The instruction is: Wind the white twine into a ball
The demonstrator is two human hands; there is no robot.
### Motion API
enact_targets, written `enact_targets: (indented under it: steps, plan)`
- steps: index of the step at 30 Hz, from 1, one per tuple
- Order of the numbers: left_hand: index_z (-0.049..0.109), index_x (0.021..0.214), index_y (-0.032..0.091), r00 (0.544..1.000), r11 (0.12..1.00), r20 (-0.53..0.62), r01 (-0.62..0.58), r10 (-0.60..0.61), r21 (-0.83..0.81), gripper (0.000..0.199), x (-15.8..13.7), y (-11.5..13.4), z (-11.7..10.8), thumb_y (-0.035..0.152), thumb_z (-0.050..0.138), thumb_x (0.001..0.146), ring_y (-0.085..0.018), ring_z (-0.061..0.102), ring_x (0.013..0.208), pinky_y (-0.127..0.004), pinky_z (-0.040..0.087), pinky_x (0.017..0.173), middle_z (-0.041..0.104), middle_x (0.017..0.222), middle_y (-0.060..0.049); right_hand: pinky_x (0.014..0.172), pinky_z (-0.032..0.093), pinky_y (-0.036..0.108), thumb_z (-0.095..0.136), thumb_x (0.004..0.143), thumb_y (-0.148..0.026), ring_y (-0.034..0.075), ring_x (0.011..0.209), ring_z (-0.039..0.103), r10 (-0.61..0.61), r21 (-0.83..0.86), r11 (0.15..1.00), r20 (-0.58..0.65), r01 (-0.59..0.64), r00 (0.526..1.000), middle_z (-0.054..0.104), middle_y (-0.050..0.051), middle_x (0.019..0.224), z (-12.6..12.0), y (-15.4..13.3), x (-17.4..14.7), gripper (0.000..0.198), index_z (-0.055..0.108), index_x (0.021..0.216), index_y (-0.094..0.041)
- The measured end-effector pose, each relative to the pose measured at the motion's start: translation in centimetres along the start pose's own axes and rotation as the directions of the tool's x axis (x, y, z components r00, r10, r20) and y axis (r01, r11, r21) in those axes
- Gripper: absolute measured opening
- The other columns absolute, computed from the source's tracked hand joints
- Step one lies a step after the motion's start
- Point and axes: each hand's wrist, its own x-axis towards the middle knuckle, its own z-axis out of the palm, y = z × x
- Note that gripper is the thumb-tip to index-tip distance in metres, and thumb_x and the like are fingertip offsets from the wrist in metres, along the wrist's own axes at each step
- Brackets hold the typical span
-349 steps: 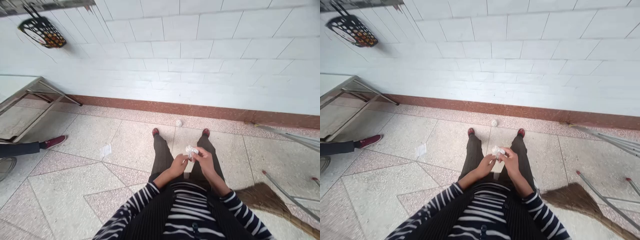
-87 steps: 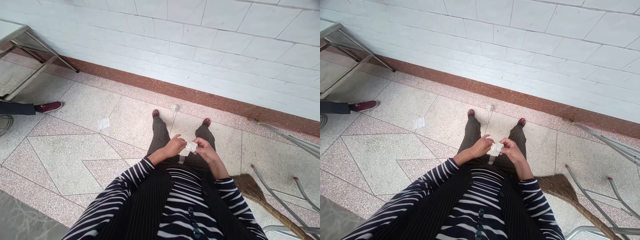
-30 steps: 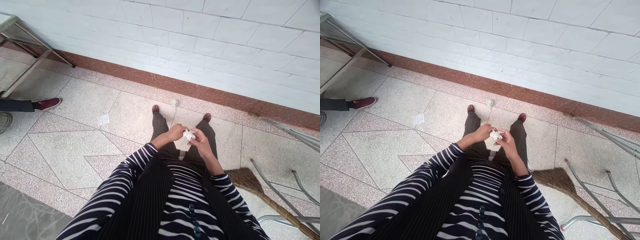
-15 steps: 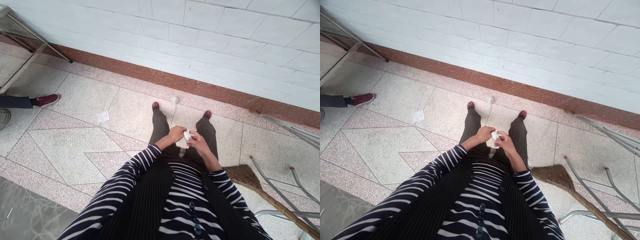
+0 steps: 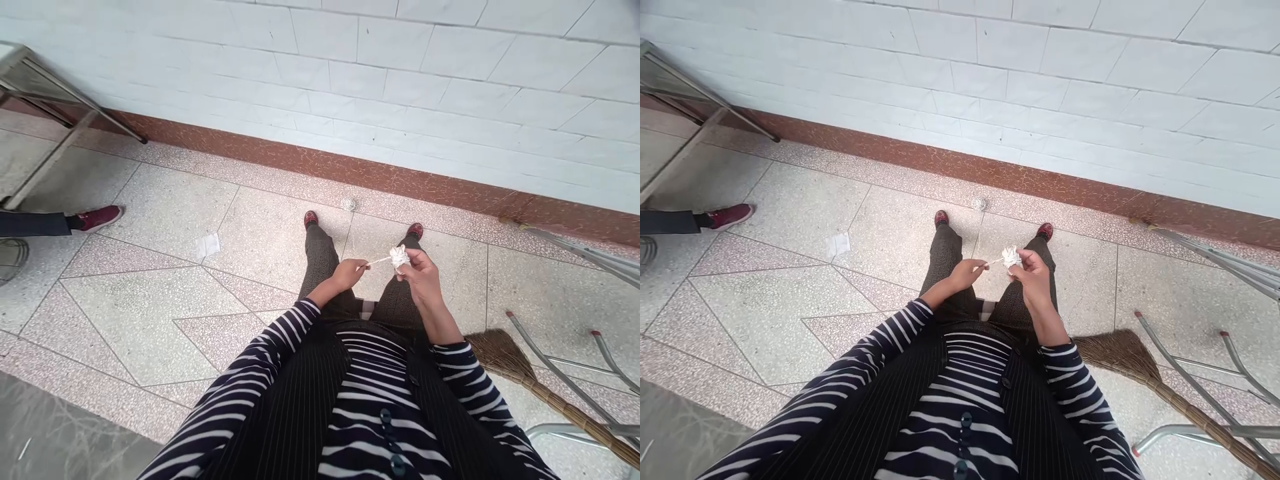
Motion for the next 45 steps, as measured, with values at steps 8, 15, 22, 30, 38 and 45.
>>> enact_targets:
  steps: [8,15,22,30,38,45]
  plan:
    - [0.071,0.096,0.016,0.964,0.968,-0.1,-0.25,0.247,-0.021,0.036,1.4,1.0,-1.0,0.004,0.039,0.086,-0.016,0.065,0.107,-0.029,0.048,0.1,0.073,0.109,-0.006,0.039,0.036,0.023,0.074,0.062,-0.018,0.011,0.052,0.054,0.019,0.017,1.0,0.168,-0.022,0.986,0.064,-0.002,0.081,-0.3,-4.1,-3.9,0.031,0.062,0.089,-0.024]
    - [0.071,0.103,0.014,0.977,0.969,-0.061,-0.211,0.205,-0.127,0.033,0.5,3.1,-0.2,0.014,0.04,0.093,-0.013,0.067,0.084,-0.022,0.049,0.08,0.075,0.096,-0.003,0.04,0.042,0.022,0.078,0.064,-0.013,0.013,0.057,0.054,-0.105,-0.112,0.984,0.246,0.136,0.964,0.065,0.0,0.077,0.0,-6.8,-5.7,0.032,0.068,0.093,-0.022]
    - [0.071,0.109,0.018,0.949,0.935,0.181,-0.292,0.258,0.201,0.029,-4.3,4.6,-1.0,0.021,0.045,0.098,-0.017,0.069,0.081,-0.023,0.045,0.073,0.075,0.089,-0.005,0.049,0.049,0.026,0.077,0.063,-0.024,0.019,0.072,0.06,-0.28,-0.315,0.914,-0.034,0.256,0.959,0.067,0.004,0.089,-1.2,-3.5,1.0,0.037,0.06,0.095,-0.021]
    - [0.069,0.112,0.02,0.93,0.858,0.127,-0.368,0.346,0.359,0.028,-6.3,6.1,-3.9,0.024,0.042,0.102,-0.019,0.068,0.086,-0.026,0.045,0.075,0.072,0.09,-0.007,0.062,0.046,0.031,0.074,0.06,-0.019,0.019,0.064,0.056,-0.016,-0.602,0.779,0.262,0.177,0.965,0.066,0.0,0.07,-1.4,4.2,-0.1,0.021,0.066,0.079,-0.022]
    - [0.067,0.098,0.017,0.96,0.958,0.051,-0.279,0.276,0.064,0.026,-2.9,3.6,-2.9,0.022,0.042,0.101,-0.014,0.066,0.086,-0.022,0.044,0.076,0.072,0.091,-0.004,0.053,0.046,0.027,0.083,0.059,-0.027,0.019,0.068,0.06,0.155,-0.227,0.97,0.29,-0.089,0.945,0.07,0.001,0.078,-0.9,2.0,-4.4,0.029,0.066,0.082,-0.022]
    - [0.066,0.09,0.015,0.978,0.979,0.066,-0.193,0.197,-0.063,0.026,-2.6,3.3,0.2,0.024,0.045,0.101,-0.011,0.062,0.073,-0.021,0.043,0.071,0.07,0.08,-0.002,0.049,0.042,0.027,0.084,0.056,-0.025,0.014,0.058,0.055,0.179,-0.083,0.982,0.096,-0.171,0.979,0.066,0.0,0.072,-0.9,0.4,-3.7,0.03,0.068,0.081,-0.02]
